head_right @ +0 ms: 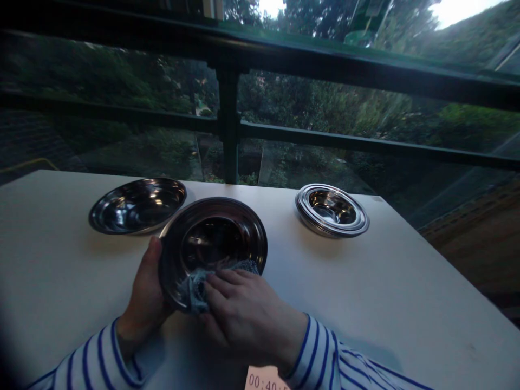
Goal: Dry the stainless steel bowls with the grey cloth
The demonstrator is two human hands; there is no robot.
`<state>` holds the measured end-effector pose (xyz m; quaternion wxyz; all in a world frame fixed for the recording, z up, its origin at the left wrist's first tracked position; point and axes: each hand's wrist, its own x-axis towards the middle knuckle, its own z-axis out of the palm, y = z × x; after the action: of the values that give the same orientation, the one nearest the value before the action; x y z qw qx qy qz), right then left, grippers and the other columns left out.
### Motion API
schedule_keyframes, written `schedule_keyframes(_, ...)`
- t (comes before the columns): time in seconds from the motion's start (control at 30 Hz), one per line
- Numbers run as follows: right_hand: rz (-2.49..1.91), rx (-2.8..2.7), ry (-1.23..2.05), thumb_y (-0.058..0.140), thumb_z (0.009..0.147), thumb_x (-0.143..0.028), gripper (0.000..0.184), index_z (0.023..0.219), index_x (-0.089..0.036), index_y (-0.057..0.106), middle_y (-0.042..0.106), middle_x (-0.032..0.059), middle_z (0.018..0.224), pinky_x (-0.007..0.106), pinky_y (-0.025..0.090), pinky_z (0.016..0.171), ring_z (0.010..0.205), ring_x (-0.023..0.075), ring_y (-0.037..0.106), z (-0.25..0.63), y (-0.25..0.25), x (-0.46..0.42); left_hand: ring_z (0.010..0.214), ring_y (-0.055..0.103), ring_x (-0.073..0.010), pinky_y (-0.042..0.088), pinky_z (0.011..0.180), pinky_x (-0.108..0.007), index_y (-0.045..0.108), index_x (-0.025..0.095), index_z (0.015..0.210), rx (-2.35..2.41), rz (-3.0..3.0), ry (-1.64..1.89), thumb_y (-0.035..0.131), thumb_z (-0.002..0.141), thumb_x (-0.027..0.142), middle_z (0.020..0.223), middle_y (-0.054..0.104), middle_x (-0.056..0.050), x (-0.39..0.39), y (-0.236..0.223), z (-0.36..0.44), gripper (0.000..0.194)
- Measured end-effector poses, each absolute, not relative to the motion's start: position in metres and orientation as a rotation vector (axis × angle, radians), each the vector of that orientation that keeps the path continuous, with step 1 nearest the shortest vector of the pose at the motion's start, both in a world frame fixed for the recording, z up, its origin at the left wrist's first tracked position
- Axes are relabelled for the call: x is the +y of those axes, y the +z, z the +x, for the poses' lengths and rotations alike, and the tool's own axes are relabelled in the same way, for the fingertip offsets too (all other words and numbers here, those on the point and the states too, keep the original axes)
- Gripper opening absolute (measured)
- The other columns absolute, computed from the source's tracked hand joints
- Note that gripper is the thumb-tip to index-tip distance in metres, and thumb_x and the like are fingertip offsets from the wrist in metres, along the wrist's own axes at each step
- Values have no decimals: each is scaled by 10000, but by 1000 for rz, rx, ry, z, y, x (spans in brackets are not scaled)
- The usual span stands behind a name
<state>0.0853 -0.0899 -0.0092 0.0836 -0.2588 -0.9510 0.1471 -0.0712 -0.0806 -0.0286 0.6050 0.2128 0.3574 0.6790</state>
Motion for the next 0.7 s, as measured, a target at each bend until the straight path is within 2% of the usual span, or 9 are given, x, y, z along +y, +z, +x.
schedule_keyframes(0.2,-978,-2869,168,385,895,-234,287,1056,-128,597,602,108,1163,440,342,966,1101,253,508,103,-8,-75,1105,553,-286,411,954,-442,663,177,1020,767,576,1556,486,789,521,1024,702,-74,-81,-25,-72,450)
schedule_keyframes(0.33,-791,-2878,439,370,910,-234,273,1081,-141,562,620,78,1118,351,372,951,1064,193,525,91,-4,-81,1115,545,-285,399,965,-452,665,168,1014,764,547,1612,466,797,531,1003,707,-73,-82,-28,-69,467)
schedule_keyframes(0.4,-657,-2856,570,356,919,-219,278,1115,-127,529,594,76,1159,294,356,977,1087,158,504,83,-2,-86,1112,547,-285,391,975,-448,677,162,984,789,525,1624,471,789,542,979,713,-69,-83,-31,-69,474)
schedule_keyframes(0.5,-589,-2849,613,362,910,-193,275,1123,-115,519,556,80,1219,270,339,994,1109,145,484,82,0,-87,1130,534,-282,382,987,-436,677,157,984,803,541,1620,495,780,537,977,714,-67,-82,-34,-72,468)
schedule_keyframes(0.6,-702,-2911,524,416,877,-196,244,1061,-149,568,616,55,1119,300,389,933,1050,165,526,93,-1,-82,1148,518,-281,380,990,-433,656,174,1045,773,634,1595,505,784,519,1050,693,-63,-81,-36,-75,458)
schedule_keyframes(0.7,-927,-2927,304,441,858,-214,227,1004,-171,609,646,54,1060,375,383,920,1030,204,543,106,-2,-76,1164,505,-279,370,1000,-426,649,183,1062,774,725,1564,488,802,505,1144,652,-66,-81,-37,-76,444)
